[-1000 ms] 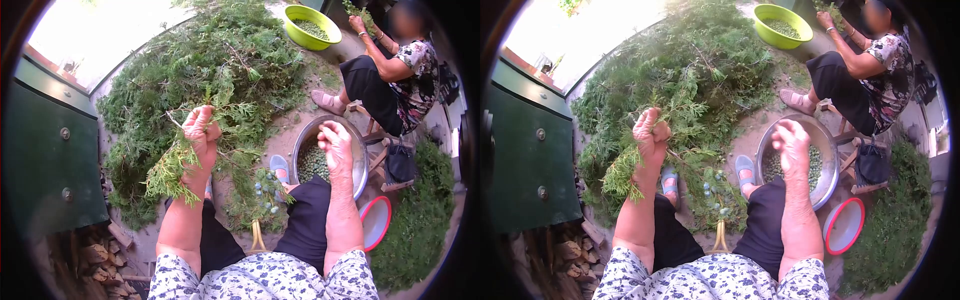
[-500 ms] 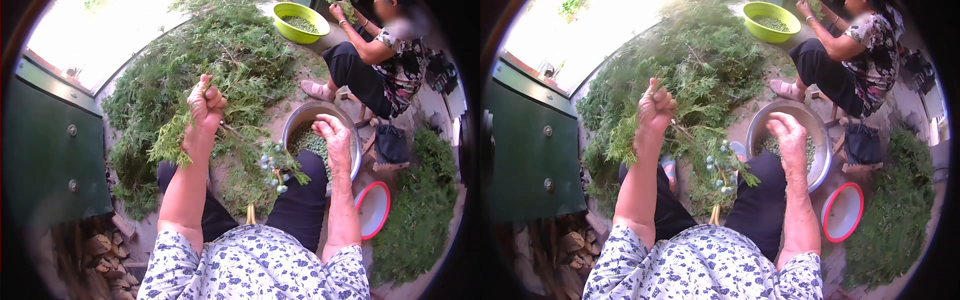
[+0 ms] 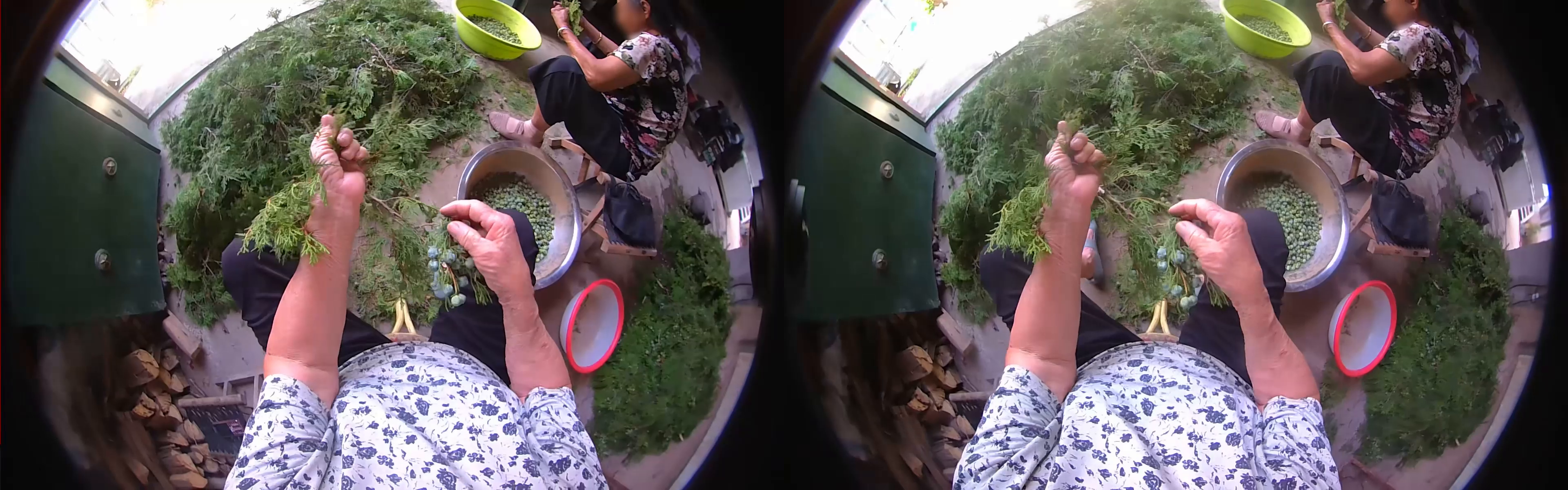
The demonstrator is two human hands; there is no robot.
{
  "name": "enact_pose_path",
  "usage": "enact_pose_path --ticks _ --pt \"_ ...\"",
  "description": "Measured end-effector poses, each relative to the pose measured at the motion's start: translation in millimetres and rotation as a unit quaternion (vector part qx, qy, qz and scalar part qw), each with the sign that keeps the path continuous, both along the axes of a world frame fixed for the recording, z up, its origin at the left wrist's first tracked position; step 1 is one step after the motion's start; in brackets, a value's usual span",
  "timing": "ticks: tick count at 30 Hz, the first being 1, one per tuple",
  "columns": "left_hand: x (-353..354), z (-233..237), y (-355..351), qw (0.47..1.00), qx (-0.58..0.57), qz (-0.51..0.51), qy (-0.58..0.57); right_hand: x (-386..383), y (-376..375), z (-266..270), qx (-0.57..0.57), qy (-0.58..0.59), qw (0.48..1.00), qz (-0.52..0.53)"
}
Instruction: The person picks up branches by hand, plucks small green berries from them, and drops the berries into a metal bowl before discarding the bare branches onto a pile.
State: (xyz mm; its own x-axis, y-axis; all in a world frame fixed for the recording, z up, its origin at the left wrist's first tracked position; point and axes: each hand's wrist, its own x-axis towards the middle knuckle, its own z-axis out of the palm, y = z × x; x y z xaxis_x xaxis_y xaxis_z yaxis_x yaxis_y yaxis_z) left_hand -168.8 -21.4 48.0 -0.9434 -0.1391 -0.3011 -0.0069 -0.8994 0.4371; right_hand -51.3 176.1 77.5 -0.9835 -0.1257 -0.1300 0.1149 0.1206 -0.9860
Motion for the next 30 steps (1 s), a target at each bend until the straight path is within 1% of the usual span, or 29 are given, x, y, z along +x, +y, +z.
enact_pose_path --ticks 1,2,3,4,5,6,7,8,10,11,12,13,14,16,17,18,20,22,24,26,28,30 --pt "2.9 -4.6 2.9 1.0 0.005 0.0 -0.003 1.5 0.2 -1.5 -0.068 -0.032 0.997 -0.007" --pt "5.3 -11.3 8.0 0.992 -0.112 0.052 -0.019 1.8 -0.3 -4.8 -0.064 -0.034 0.997 -0.008" --pt "7.3 -19.7 13.8 0.967 -0.229 0.103 -0.035 1.4 -1.6 -9.3 -0.139 -0.056 0.988 -0.024" --pt "8.5 -29.7 19.1 0.926 -0.342 0.151 -0.049 0.5 -2.9 -12.1 -0.214 -0.077 0.973 -0.04" --pt "10.2 -50.9 24.1 0.789 -0.57 0.231 -0.004 -0.5 -3.5 -13.1 -0.209 -0.077 0.974 -0.043" --pt "23.2 -45.0 25.8 0.79 -0.569 0.228 -0.007 -1.4 -2.8 -14.1 -0.207 -0.079 0.974 -0.045" --pt "43.5 -30.7 25.9 0.741 -0.636 0.174 0.128 -3.1 -2.2 -14.8 -0.19 -0.092 0.977 -0.035" --pt "62.3 -24.3 26.8 0.671 -0.685 0.114 0.259 -4.1 -1.8 -15.8 -0.173 -0.104 0.979 -0.024" --pt "90.7 -35.7 35.4 0.688 -0.67 0.02 0.28 -4.5 -3.1 -19.5 -0.159 -0.096 0.982 -0.021" --pt "105.2 -37.1 36.2 0.789 -0.565 -0.104 0.219 -4.9 -2.9 -22.2 -0.185 -0.105 0.977 -0.001" --pt "116.8 -36.4 36.3 0.859 -0.437 -0.224 0.148 -4.4 -2.7 -24.5 -0.212 -0.115 0.97 0.019" --pt "122.2 -40.3 33.3 0.909 -0.302 -0.275 0.088 -3.2 -2.3 -21.9 -0.205 -0.137 0.969 0.026" --pt "122.8 -41.4 27.9 0.909 -0.301 -0.274 0.086 -2.0 -2.0 -24.6 -0.205 -0.139 0.968 0.027" --pt "122.4 -43.0 15.8 0.847 -0.367 -0.35 0.158 0.1 -2.0 -30.2 -0.218 -0.139 0.965 0.034" --pt "121.5 -47.1 12.5 0.828 -0.387 -0.374 0.159 1.8 -2.0 -27.6 -0.203 -0.137 0.969 0.038" --pt "121.8 -51.6 10.5 0.829 -0.387 -0.373 0.156 2.2 -1.2 -27.4 -0.204 -0.14 0.968 0.039" --pt "122.3 -58.0 9.7 0.815 -0.343 -0.446 0.139 1.7 2.9 -27.9 -0.195 -0.145 0.969 0.049" --pt "120.2 -55.8 12.7 0.822 -0.331 -0.442 0.14 0.5 5.8 -29.2 -0.193 -0.137 0.97 0.053" --pt "118.0 -58.1 14.5 0.818 -0.344 -0.422 0.188 1.4 6.6 -30.0 -0.2 -0.113 0.972 0.051" --pt "121.3 -51.1 17.5 0.822 -0.351 -0.413 0.177 3.3 5.8 -22.7 -0.204 -0.123 0.97 0.046" --pt "125.1 -47.3 16.9 0.791 -0.437 -0.389 0.177 5.5 3.6 -21.1 -0.239 -0.14 0.959 0.051" --pt "130.7 -43.1 17.1 0.797 -0.446 -0.374 0.162 5.8 6.0 -30.6 -0.251 -0.134 0.957 0.063"
